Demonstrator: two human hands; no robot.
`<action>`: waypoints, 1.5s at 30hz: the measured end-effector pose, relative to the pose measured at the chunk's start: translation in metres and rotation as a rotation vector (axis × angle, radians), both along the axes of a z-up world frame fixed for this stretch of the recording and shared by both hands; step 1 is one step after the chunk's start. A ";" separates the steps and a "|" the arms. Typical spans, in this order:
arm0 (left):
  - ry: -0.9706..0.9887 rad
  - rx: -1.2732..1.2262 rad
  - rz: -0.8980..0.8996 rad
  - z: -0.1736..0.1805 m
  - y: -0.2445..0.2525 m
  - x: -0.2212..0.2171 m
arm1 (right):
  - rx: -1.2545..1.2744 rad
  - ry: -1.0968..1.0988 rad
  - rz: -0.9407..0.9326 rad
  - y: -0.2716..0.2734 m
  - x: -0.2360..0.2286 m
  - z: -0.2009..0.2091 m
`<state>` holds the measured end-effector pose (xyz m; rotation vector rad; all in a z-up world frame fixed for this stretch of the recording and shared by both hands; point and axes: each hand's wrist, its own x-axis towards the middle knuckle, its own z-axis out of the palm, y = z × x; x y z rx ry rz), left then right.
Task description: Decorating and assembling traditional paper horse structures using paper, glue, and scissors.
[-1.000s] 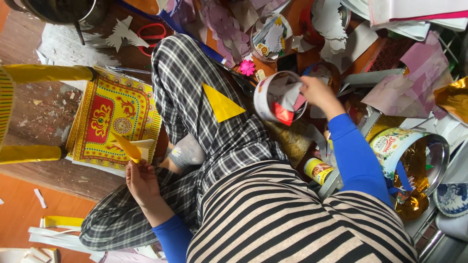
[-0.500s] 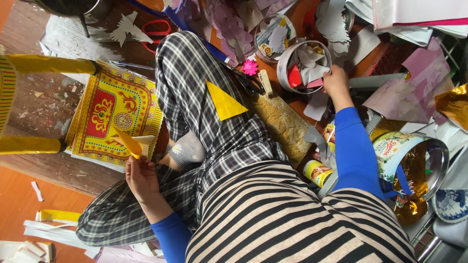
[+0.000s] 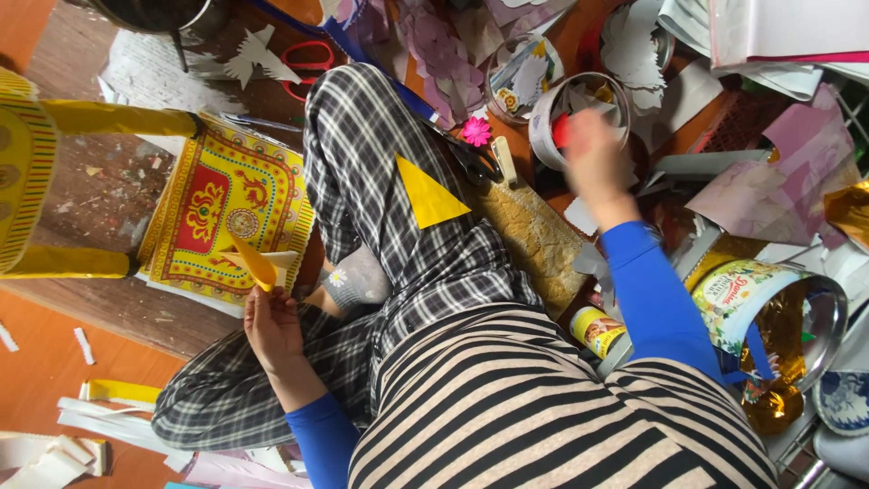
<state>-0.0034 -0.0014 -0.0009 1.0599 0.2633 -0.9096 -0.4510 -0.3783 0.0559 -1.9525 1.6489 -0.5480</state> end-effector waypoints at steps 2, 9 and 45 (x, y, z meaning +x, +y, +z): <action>0.001 -0.008 0.004 -0.004 0.001 0.001 | 0.122 0.187 0.148 0.021 0.023 -0.039; -0.030 0.013 0.018 -0.012 0.005 -0.001 | 0.063 0.291 0.030 0.023 0.072 -0.109; -1.134 0.598 -0.050 0.098 -0.021 -0.068 | 1.297 -0.486 0.873 0.172 0.308 -0.008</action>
